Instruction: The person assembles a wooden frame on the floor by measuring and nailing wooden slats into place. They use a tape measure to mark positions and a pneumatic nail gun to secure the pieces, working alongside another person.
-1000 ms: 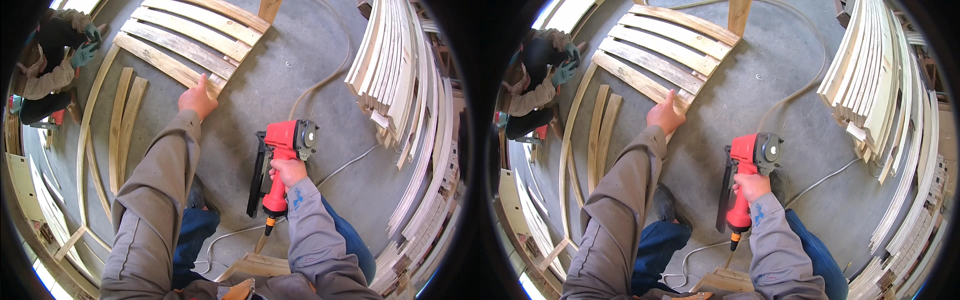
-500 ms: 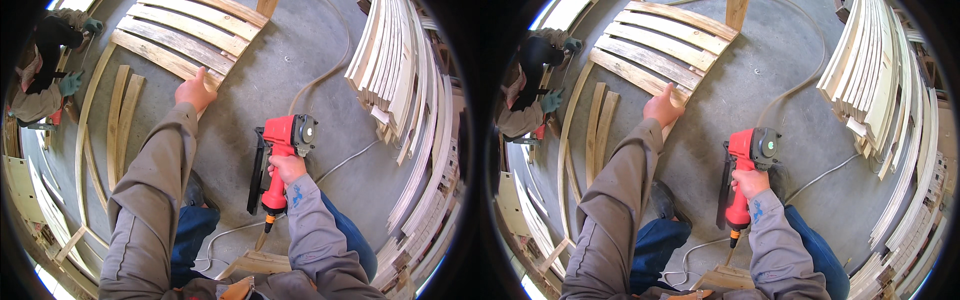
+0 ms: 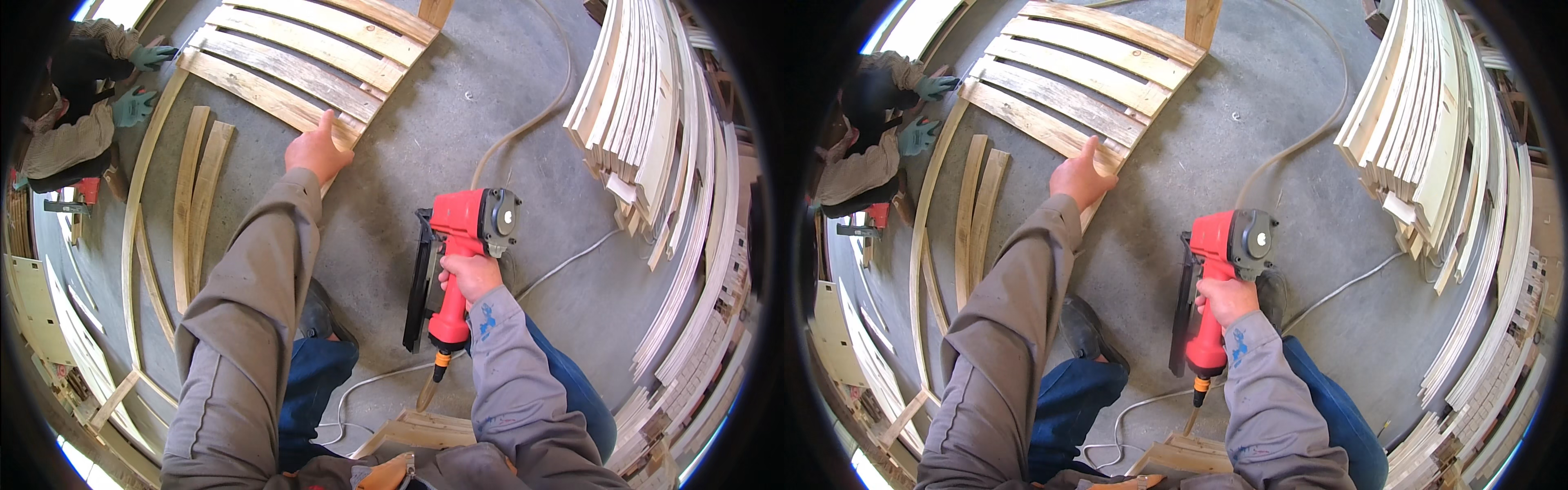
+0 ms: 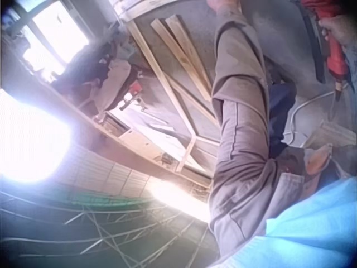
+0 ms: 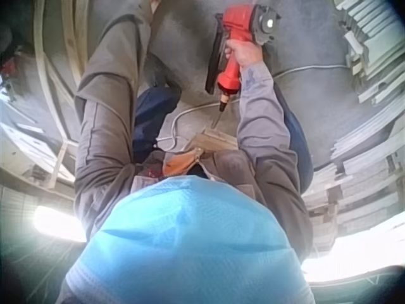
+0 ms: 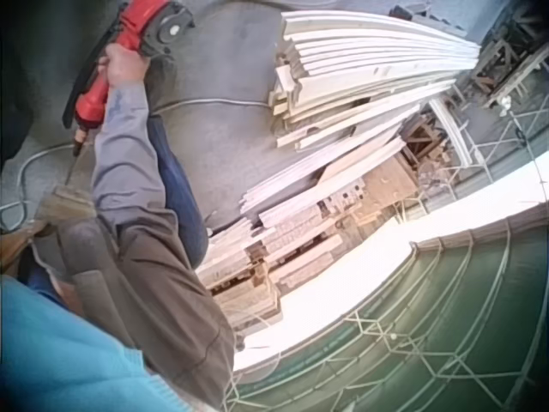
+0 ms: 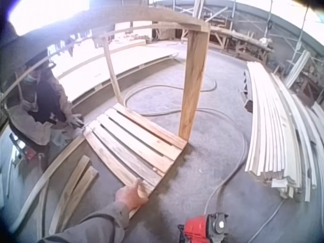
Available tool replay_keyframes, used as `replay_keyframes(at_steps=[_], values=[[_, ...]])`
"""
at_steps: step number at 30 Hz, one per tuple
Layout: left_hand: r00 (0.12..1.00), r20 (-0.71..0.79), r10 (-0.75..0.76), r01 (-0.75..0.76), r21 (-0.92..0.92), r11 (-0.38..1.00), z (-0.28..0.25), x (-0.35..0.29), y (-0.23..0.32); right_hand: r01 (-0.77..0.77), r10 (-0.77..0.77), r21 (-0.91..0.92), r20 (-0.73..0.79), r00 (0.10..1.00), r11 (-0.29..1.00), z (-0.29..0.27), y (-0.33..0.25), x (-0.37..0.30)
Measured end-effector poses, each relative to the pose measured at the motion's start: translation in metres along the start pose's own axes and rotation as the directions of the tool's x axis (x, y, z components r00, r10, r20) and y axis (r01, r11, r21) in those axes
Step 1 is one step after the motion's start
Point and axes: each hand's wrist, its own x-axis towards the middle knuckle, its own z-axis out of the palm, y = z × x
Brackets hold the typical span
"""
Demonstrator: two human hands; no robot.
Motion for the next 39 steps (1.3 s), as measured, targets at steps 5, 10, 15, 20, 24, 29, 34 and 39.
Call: replay_keyframes(at_steps=[5, 10, 15, 20, 24, 29, 34, 39], values=[[1.000, 0.003, 0.003, -0.003, -0.007, 1.000, 0.0006, 0.0001, 0.0000, -0.008, 0.008, -0.008, 0.000, 1.000, 1.000, 0.0018, -0.0028, -0.0019], [1.000, -0.009, 0.004, -0.004, 0.006, 1.000, 0.0030, 0.0001, -0.0001, 0.006, -0.006, -0.016, -0.005, 1.000, 1.000, 0.0030, -0.0051, -0.0047], [1.000, -0.007, 0.006, -0.006, -0.003, 1.000, 0.0041, 0.0012, -0.0013, 0.014, -0.014, 0.003, 0.010, 1.000, 1.000, 0.0017, -0.0038, -0.0020], [1.000, -0.014, 0.013, -0.013, -0.006, 1.000, 0.0026, 0.0006, 0.0003, 0.002, -0.002, -0.004, -0.005, 1.000, 1.000, 0.0018, -0.0043, -0.0030], [1.000, -0.010, 0.011, -0.010, 0.029, 1.000, 0.0032, 0.0000, 0.0016, 0.000, 0.000, -0.004, -0.009, 1.000, 1.000, 0.0044, -0.0056, -0.0043], [1.000, -0.019, 0.009, -0.008, 0.052, 0.999, 0.0039, -0.0005, 0.0039, -0.003, 0.003, -0.004, -0.012, 1.000, 1.000, 0.0068, -0.0068, -0.0051], [1.000, -0.007, 0.005, -0.005, 0.060, 0.998, 0.0020, -0.0013, 0.0074, -0.003, 0.003, 0.005, -0.016, 1.000, 1.000, 0.0070, -0.0073, -0.0055], [1.000, 0.002, 0.005, -0.005, 0.029, 1.000, 0.0028, -0.0050, 0.0014, -0.001, 0.001, -0.007, -0.016, 1.000, 1.000, 0.0069, -0.0064, -0.0060]])
